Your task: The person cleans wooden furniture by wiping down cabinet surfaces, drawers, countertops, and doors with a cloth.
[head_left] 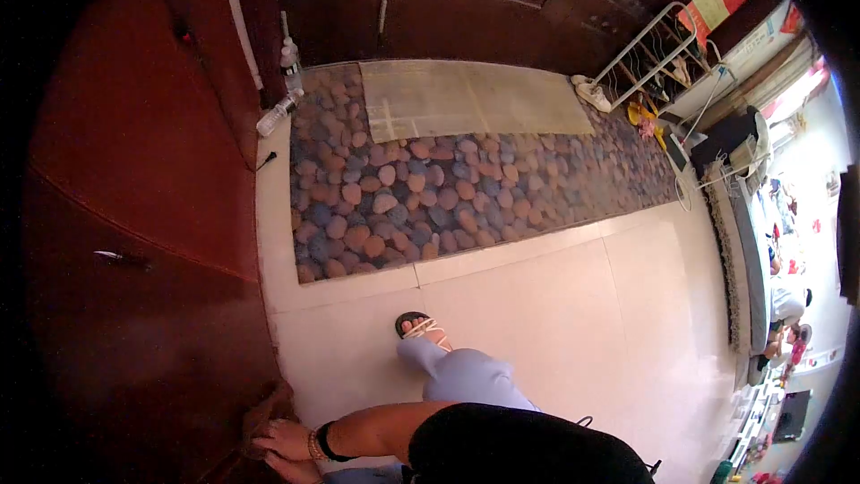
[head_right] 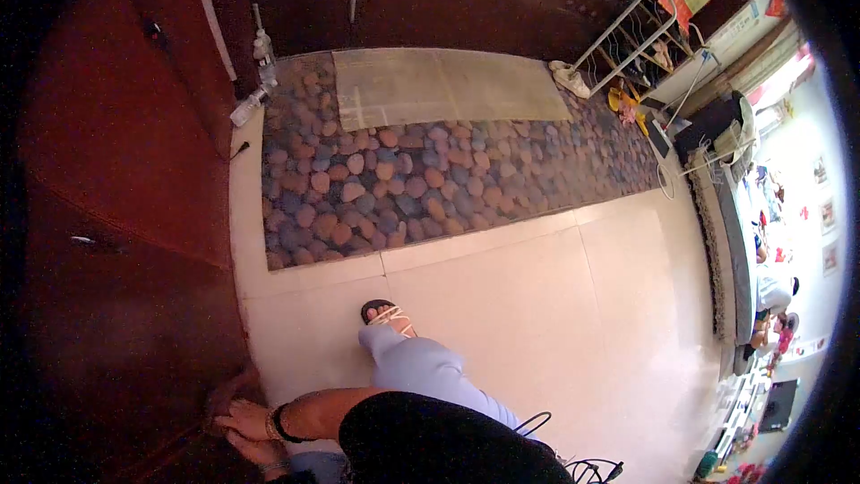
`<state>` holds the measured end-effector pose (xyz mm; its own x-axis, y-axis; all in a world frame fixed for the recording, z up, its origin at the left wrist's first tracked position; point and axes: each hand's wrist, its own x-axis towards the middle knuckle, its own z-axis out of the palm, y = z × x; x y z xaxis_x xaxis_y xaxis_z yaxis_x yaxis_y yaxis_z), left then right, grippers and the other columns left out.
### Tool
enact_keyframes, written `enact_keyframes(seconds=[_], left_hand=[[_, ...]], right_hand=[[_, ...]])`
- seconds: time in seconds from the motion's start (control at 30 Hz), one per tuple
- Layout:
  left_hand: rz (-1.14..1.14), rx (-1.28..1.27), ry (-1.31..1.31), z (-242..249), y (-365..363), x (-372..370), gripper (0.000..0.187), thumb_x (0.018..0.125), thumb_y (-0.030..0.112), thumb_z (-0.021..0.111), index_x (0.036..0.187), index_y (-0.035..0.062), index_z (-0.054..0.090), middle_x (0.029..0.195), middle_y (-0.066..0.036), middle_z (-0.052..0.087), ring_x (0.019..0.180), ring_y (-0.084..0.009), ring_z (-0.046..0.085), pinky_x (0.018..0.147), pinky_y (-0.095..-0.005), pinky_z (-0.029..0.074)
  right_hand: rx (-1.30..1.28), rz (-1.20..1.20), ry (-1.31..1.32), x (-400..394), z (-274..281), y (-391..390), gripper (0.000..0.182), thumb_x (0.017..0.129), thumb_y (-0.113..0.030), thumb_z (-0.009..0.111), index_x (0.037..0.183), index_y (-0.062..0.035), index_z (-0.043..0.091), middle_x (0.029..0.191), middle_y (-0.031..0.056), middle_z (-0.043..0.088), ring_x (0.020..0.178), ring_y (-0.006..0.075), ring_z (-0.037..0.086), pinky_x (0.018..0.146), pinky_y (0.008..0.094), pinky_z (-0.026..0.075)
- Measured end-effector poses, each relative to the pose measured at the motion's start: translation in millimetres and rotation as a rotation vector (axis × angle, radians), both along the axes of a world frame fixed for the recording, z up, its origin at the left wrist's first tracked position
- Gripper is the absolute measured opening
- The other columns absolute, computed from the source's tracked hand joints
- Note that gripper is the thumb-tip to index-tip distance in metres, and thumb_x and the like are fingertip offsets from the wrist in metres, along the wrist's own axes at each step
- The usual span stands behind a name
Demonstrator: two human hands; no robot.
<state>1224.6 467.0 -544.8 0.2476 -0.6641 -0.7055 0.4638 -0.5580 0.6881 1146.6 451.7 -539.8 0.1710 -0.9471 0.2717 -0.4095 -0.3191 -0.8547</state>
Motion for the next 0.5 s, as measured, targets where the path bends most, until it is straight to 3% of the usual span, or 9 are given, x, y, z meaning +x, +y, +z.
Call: enact_keyframes(seconds=[0.17,0.33,0.4,0.43,0.47,0.5], left_hand=[[-0.001,0.043,0.022,1.5,-0.4,4.2,0.054,0.090,0.043,0.037,0.125,0.0030,0.041,0.120,-0.014,0.048,0.109,-0.0277,0.048,0.096,-0.0398,0.035],[0.050,0.088,0.167,16.5,0.2,-7.9,0.062,0.089,0.051,0.034,0.130,0.0045,0.037,0.124,-0.013,0.046,0.113,-0.0286,0.046,0.095,-0.0406,0.037],[0.012,0.145,0.419,18.5,1.1,-4.6,0.062,0.089,0.050,0.038,0.132,0.0045,0.036,0.124,-0.014,0.046,0.111,-0.0286,0.046,0.096,-0.0415,0.036],[0.021,0.134,0.408,-9.3,-0.2,21.3,0.062,0.089,0.050,0.038,0.132,0.0045,0.036,0.124,-0.014,0.046,0.111,-0.0286,0.046,0.096,-0.0415,0.036],[-0.312,0.053,0.051,-58.3,-2.1,67.4,0.056,0.088,0.044,0.043,0.129,0.0048,0.038,0.121,-0.013,0.047,0.107,-0.0281,0.047,0.093,-0.0395,0.038],[-0.472,0.009,-0.129,-53.7,-3.6,68.3,0.053,0.088,0.041,0.045,0.127,0.0049,0.039,0.120,-0.013,0.048,0.105,-0.0278,0.048,0.092,-0.0386,0.039]], right_hand=[[0.354,0.095,-0.061,-30.0,44.6,4.4,0.034,0.083,-0.013,0.047,0.115,-0.0067,0.050,0.107,0.0206,0.053,0.095,0.0375,0.051,0.080,0.0443,0.042],[0.544,0.046,-0.253,-11.4,-16.6,-7.8,0.036,0.084,-0.011,0.049,0.120,-0.0075,0.047,0.113,0.0202,0.052,0.101,0.0355,0.051,0.086,0.0434,0.041],[0.508,-0.083,-0.297,-3.3,-23.8,-10.6,0.030,0.081,-0.016,0.053,0.109,-0.0063,0.050,0.100,0.0189,0.055,0.094,0.0334,0.054,0.078,0.0421,0.043],[0.504,0.001,-0.252,-12.9,-22.0,-12.7,0.028,0.082,-0.017,0.052,0.108,-0.0060,0.050,0.104,0.0196,0.055,0.094,0.0315,0.055,0.079,0.0415,0.043],[0.495,0.016,-0.259,-15.6,-21.4,-14.5,0.028,0.082,-0.017,0.052,0.108,-0.0060,0.050,0.104,0.0196,0.055,0.094,0.0315,0.055,0.079,0.0415,0.043],[0.592,0.045,-0.391,-19.8,-17.7,-17.0,0.028,0.084,-0.019,0.051,0.108,-0.0055,0.050,0.106,0.0197,0.055,0.094,0.0306,0.055,0.079,0.0413,0.043]])
